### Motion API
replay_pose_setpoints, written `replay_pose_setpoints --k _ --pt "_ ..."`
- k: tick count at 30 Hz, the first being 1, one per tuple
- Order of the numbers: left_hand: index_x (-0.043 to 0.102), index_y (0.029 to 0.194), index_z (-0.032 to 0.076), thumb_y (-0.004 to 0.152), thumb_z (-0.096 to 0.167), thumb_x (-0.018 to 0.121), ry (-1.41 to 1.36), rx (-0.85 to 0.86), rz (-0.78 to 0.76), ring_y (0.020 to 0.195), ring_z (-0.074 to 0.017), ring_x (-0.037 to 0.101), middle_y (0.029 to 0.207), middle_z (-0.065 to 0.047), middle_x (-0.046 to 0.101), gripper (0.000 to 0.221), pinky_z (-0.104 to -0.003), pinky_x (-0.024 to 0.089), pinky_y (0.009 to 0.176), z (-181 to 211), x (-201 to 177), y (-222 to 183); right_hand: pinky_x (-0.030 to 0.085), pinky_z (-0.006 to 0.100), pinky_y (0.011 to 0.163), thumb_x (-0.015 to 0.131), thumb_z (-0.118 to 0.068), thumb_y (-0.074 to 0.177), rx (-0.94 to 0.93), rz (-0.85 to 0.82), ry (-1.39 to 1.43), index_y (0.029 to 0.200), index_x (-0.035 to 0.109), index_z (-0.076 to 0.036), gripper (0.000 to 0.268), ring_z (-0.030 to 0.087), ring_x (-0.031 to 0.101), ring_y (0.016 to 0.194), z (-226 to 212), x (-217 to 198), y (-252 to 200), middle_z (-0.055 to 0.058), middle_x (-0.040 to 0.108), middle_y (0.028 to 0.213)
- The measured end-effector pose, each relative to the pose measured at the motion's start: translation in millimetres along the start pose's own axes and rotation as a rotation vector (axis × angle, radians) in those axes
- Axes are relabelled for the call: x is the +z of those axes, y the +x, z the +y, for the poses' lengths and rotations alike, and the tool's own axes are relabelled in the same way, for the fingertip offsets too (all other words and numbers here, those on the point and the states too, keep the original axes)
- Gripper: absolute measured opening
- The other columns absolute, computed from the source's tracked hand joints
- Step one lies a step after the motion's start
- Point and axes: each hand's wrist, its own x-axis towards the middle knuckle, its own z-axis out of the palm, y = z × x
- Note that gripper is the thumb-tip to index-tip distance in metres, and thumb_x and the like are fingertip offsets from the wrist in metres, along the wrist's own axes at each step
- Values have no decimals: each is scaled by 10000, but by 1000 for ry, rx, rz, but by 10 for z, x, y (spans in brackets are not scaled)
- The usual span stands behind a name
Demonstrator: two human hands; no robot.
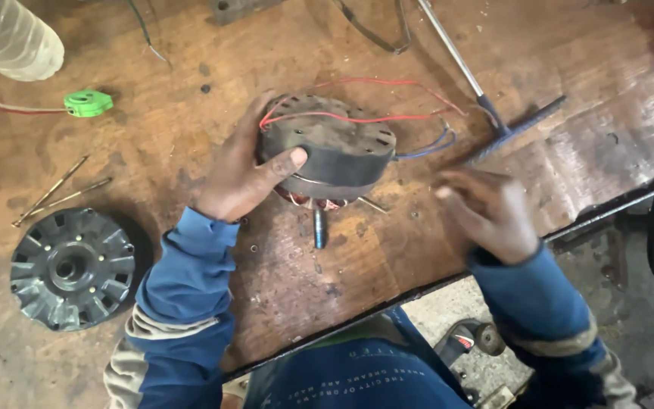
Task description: The person disassembles a small electric motor on a wooden workbench. They remove the end caps, separate the stator and rotor, and handle the internal windings and shaft, placing the components on the table.
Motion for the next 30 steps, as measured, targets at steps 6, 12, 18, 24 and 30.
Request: replay_pose_setpoints --k 6,12,18,24,30 --pt "403 1574 47 954 554 721 -149 17 -71 1475 -295 514 1539 -170 568 862 -398 396 1244 19 -40 65 534 377 996 667 -223 976 -325 -279 134 1342 613 4 433 226 676 1150 187 475 620 146 710 1257" --pt "362 1588 51 924 612 713 -158 -15 -53 1474 -269 499 1536 -143 555 938 -403 385 1237 -67 -55 77 321 392 1257 706 -311 994 -309 -404 584 1612 306 50 819 267 352 1538 309 730 746 136 385 1651" --pt "324 1624 34 918 589 776 -284 94 -72 1524 -272 446 1601 -161 489 1005 -412 359 1287 -90 -18 107 348 396 1250 752 -278 973 -272 -349 829 1647 212 30 917 232 385 1521 200 709 697 115 382 1651" --pt "315 1615 6 926 583 750 -225 52 32 1401 -260 561 1503 -156 580 999 -383 450 1191 -125 23 91 360 388 1259 763 -275 1005 -291 -303 774 1657 166 -5 924 218 369 1532 373 758 762 98 338 1680" --pt "500 1492 47 1030 637 566 162 1 180 1175 -320 745 1216 -193 751 752 -392 560 1008 37 2 121 533 333 964 634 -537 939 -199 -201 193 1556 460 -57 801 179 674 1135 165 630 908 119 705 1306"
